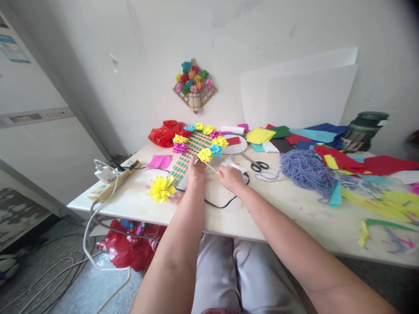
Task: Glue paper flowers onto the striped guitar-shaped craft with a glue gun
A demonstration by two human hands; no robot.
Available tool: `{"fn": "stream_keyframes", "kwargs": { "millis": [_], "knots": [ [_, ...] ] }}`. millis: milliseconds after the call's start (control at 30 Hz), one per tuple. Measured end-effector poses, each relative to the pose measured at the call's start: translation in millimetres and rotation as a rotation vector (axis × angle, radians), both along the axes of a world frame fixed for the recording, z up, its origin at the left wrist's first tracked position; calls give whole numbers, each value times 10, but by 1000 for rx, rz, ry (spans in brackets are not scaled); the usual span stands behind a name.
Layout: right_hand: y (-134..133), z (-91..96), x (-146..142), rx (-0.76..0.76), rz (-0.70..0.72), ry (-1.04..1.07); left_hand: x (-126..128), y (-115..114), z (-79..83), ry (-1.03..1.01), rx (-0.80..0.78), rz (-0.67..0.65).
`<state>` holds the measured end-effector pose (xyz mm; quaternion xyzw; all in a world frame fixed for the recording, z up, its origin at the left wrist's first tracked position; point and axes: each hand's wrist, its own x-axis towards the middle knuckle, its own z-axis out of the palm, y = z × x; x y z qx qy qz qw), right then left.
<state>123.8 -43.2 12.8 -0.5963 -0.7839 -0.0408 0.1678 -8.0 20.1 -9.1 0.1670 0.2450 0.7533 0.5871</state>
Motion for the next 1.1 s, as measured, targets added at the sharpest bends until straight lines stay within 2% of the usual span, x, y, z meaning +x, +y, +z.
{"fn": "stream_keyframes", "kwargs": {
  "millis": [533,1100],
  "knots": [
    [41,-22,-62,9,14,31,32,19,-5,-13,-10,22],
    [40,61,-117,-99,23,156,92,6,5,1,-13,30]
  ]
}}
